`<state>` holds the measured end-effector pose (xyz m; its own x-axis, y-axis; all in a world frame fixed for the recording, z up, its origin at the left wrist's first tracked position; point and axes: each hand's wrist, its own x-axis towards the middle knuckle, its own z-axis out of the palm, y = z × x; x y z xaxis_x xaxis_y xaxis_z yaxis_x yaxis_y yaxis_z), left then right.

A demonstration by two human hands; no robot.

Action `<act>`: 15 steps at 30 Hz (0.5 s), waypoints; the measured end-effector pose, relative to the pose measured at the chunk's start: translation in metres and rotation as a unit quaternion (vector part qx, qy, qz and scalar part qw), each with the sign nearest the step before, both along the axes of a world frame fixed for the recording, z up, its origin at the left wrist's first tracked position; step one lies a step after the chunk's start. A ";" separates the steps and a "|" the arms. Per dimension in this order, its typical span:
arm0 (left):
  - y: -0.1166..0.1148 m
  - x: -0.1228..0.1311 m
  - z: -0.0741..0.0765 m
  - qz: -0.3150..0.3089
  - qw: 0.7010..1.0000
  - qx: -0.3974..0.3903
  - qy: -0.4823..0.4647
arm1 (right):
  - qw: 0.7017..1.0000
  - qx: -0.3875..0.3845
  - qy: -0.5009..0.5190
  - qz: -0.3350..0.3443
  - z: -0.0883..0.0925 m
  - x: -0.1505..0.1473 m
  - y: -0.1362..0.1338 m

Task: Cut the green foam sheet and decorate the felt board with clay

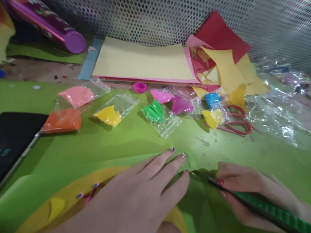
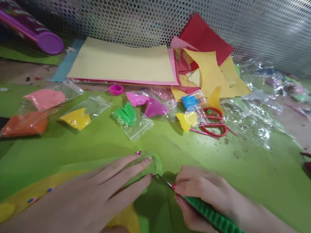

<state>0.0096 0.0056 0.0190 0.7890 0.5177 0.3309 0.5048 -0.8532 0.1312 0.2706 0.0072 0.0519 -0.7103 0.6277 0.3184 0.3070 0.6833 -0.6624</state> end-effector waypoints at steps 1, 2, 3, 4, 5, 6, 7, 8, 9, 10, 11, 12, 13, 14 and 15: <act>0.000 0.000 -0.001 -0.002 1.000 0.001 0.001 | 1.000 0.003 0.000 0.001 0.001 -0.001 0.000; 0.000 -0.001 -0.001 -0.004 1.000 0.001 0.002 | 1.000 0.003 -0.001 0.003 0.001 -0.001 0.001; 0.000 -0.001 -0.002 -0.005 1.000 0.001 0.001 | 1.000 0.002 -0.003 0.004 0.002 -0.002 0.001; 0.001 -0.001 -0.002 -0.003 1.000 -0.004 0.004 | 1.000 0.000 -0.005 0.006 0.002 -0.002 0.001; 0.001 -0.001 -0.002 -0.001 1.000 -0.007 0.004 | 1.000 0.000 -0.003 0.010 0.002 -0.002 0.001; 0.001 -0.001 -0.002 0.001 1.000 -0.011 0.003 | 1.000 0.001 0.000 0.012 0.001 -0.001 0.001; 0.001 -0.001 -0.002 0.003 1.000 -0.015 0.005 | 1.000 0.004 0.007 0.013 0.000 -0.001 0.002; 0.002 0.000 -0.001 0.005 1.000 -0.016 0.006 | 1.000 0.006 0.016 0.014 -0.002 0.000 0.002; 0.002 0.000 0.000 0.004 1.000 -0.017 0.006 | 1.000 0.009 0.025 0.013 -0.004 0.001 0.002; 0.002 0.000 0.001 0.002 1.000 -0.016 0.005 | 0.999 0.011 0.032 0.011 -0.005 0.001 0.002; 0.002 0.000 0.001 0.000 1.000 -0.015 0.003 | 0.999 0.013 0.035 0.011 -0.007 0.001 0.002; 0.002 0.000 0.001 -0.004 1.000 -0.016 0.003 | 0.999 0.013 0.035 0.011 -0.007 0.001 0.002; 0.002 -0.001 0.001 -0.005 1.000 -0.016 0.004 | 0.999 0.014 0.031 0.013 -0.008 0.001 0.003; 0.002 -0.001 0.001 -0.005 1.000 -0.014 0.005 | 0.999 0.017 0.026 0.013 -0.007 0.001 0.002; 0.001 -0.001 0.001 -0.004 1.000 -0.013 0.008 | 0.999 0.023 0.020 0.011 -0.007 0.001 0.002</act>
<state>0.0086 0.0068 0.0196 0.7985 0.5189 0.3050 0.4998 -0.8540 0.1445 0.2712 0.0094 0.0448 -0.7099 0.5958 0.3756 0.2650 0.7201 -0.6413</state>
